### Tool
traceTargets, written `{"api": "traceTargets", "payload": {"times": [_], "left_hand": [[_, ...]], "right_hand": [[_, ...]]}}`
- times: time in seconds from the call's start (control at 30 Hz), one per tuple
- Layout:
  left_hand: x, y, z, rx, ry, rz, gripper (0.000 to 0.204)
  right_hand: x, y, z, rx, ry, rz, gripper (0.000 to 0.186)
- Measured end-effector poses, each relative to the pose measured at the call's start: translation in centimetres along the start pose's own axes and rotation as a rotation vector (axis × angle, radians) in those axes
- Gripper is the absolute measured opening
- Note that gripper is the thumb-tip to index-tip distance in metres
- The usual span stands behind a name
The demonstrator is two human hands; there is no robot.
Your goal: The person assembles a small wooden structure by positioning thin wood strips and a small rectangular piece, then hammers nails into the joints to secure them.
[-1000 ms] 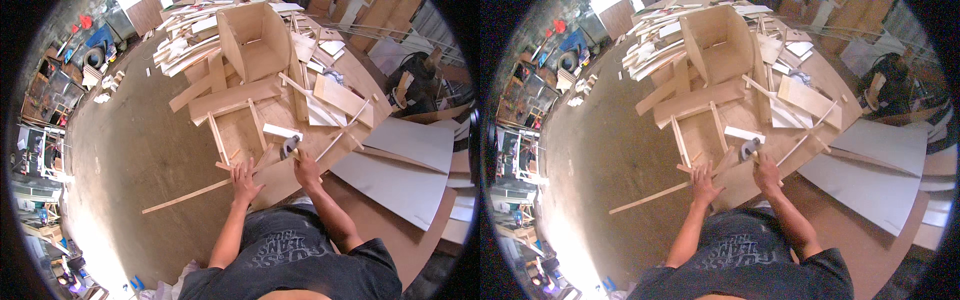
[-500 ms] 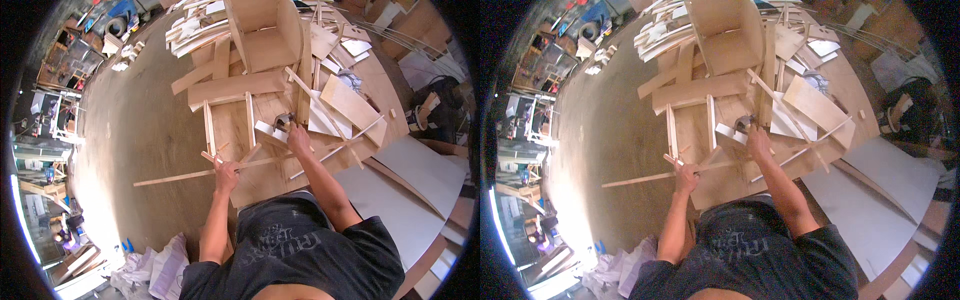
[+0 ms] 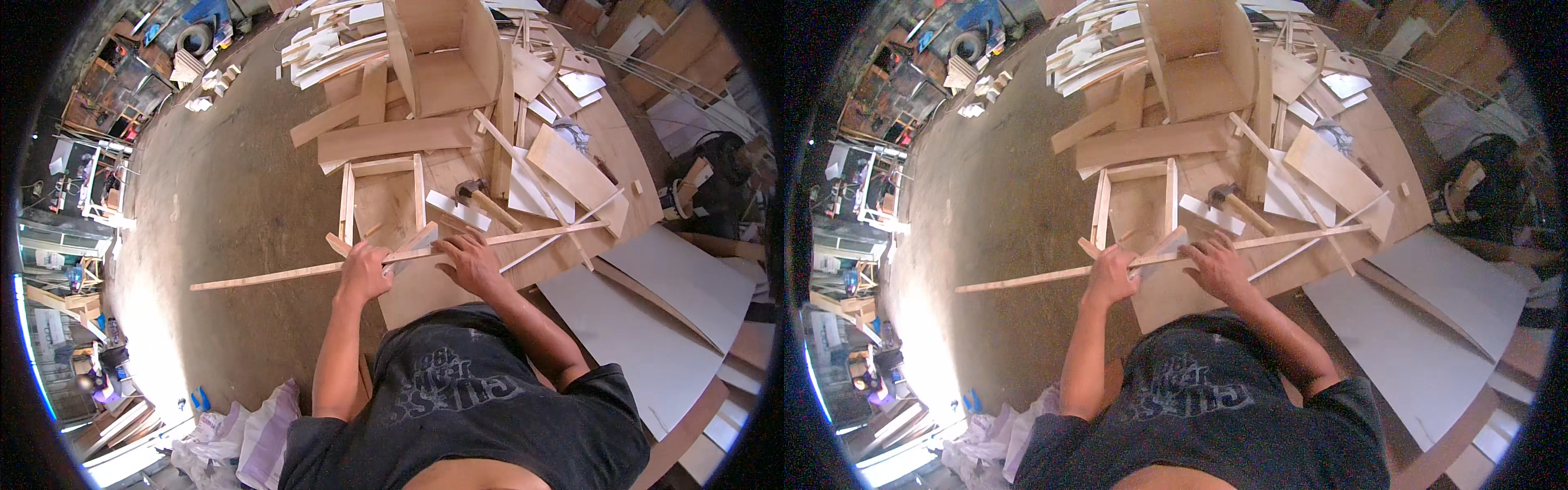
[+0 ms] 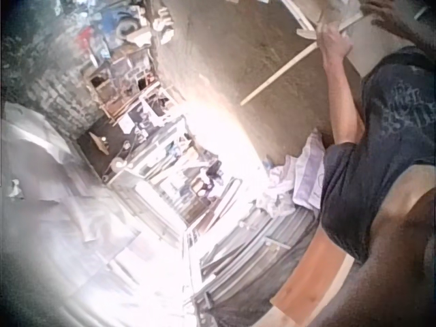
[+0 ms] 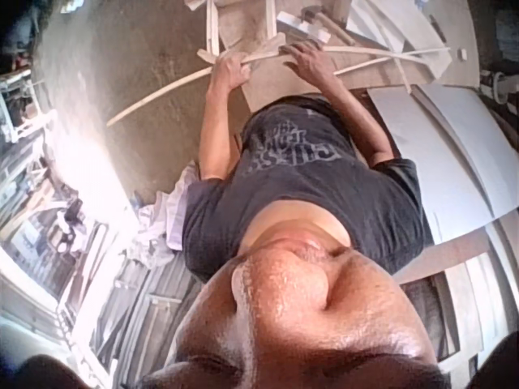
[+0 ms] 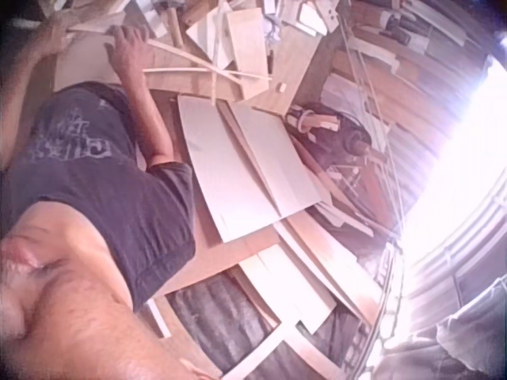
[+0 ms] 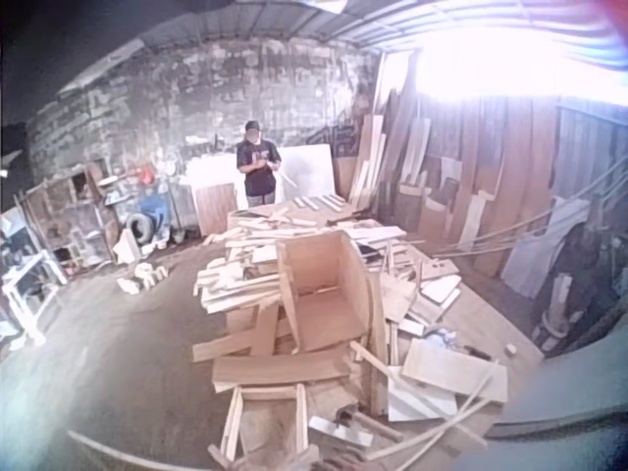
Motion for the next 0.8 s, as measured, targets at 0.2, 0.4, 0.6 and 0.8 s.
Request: {"api": "traceTargets", "payload": {"times": [0.2, 0.4, 0.6, 0.8], "left_hand": [[1.9, -7.5, -0.5, -0.167, -0.087, -0.144, 0.04], [2.2, -11.5, -1.6, -0.039, 0.12, -0.218, 0.044], [-0.4, -8.9, -6.0, 0.807, 0.244, -0.262, 0.027], [-4.0, -0.2, -10.8, 0.949, -0.341, -1.051, 0.046]], "right_hand": [[-3.6, -3.8, 1.7, 0.108, 0.047, -0.001, 0.025], [-5.4, -5.8, 2.2, 0.217, 0.004, -0.045, 0.021], [-5.2, -5.6, 1.0, 0.247, 0.042, -0.061, 0.022], [-5.4, -5.2, 1.4, 0.257, 0.009, -0.098, 0.023]]}}
Point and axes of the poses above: each hand's wrist, its own z-axis towards the middle knuckle, its own y-axis out of the palm, x = y × z, the point moved 1 cm from there along z, towards the middle knuckle, and after that the axes turned 4 degrees about -x, right-handed, at the moved point
